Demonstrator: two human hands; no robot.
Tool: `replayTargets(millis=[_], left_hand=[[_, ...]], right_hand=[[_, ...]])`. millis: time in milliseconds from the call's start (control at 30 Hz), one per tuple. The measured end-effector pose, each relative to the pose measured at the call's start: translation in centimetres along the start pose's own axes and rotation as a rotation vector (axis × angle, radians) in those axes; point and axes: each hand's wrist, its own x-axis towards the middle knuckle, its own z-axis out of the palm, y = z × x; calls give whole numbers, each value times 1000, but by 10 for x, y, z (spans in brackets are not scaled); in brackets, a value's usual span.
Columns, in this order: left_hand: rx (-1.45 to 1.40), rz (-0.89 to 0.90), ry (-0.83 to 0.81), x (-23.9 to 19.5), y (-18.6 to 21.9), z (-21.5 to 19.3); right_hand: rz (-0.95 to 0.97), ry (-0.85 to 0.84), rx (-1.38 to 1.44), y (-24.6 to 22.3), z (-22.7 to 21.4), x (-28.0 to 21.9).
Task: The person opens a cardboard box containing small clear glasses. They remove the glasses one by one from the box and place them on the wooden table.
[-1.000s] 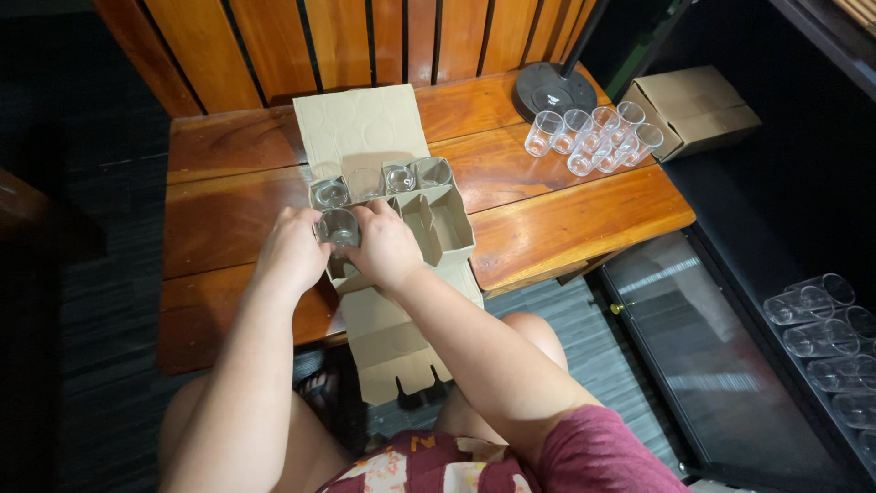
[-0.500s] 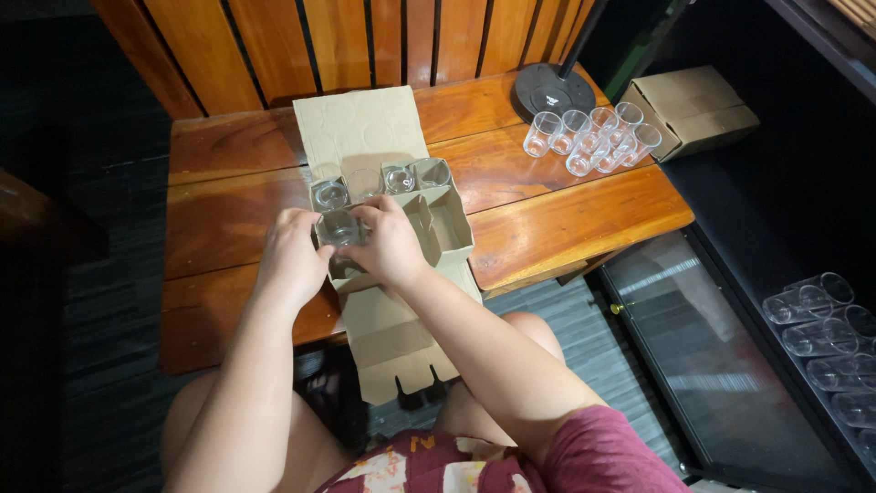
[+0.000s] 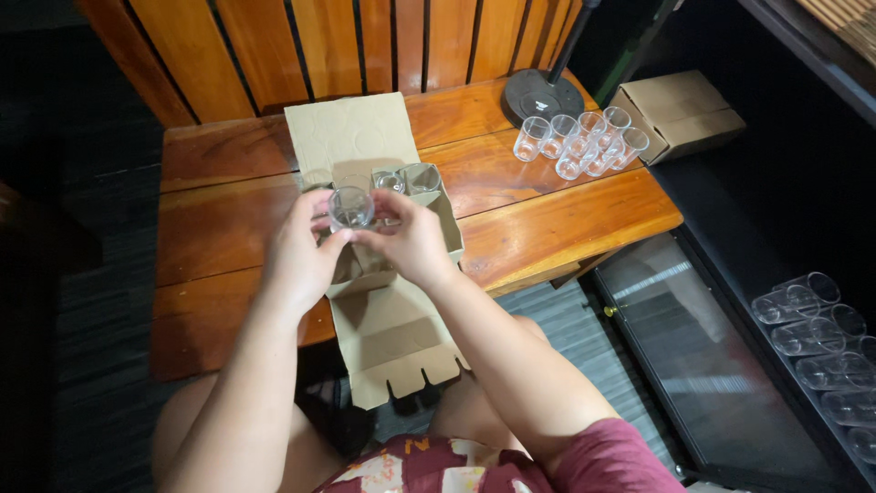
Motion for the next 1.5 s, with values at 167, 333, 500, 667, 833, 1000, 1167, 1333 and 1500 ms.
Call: replayTargets(millis=[167, 333, 500, 667, 833, 1000, 1167, 1333, 1500], left_hand=[[-154, 86, 42, 15, -14, 39], [-226, 89, 11, 23, 1, 75], [-241, 150, -21, 41, 3, 123], [-270, 188, -57, 66, 5, 190], [-291, 173, -100, 92, 7, 252], [-146, 64, -167, 115, 10, 298], [24, -4, -226, 136, 17, 329], [16, -42, -271, 148, 27, 343], [-71, -88, -273, 173, 10, 377]], right_hand=[[-36, 96, 106, 16, -25, 4], [-32, 192, 159, 11, -57, -3], [-46, 274, 210, 53, -96, 5], [-43, 393, 160, 70, -138, 6], [-41, 520, 94, 85, -172, 12], [21, 639, 17, 116, -201, 26], [47, 682, 9, 139, -219, 41], [37, 770, 22, 162, -231, 61], [32, 810, 21, 187, -239, 82]])
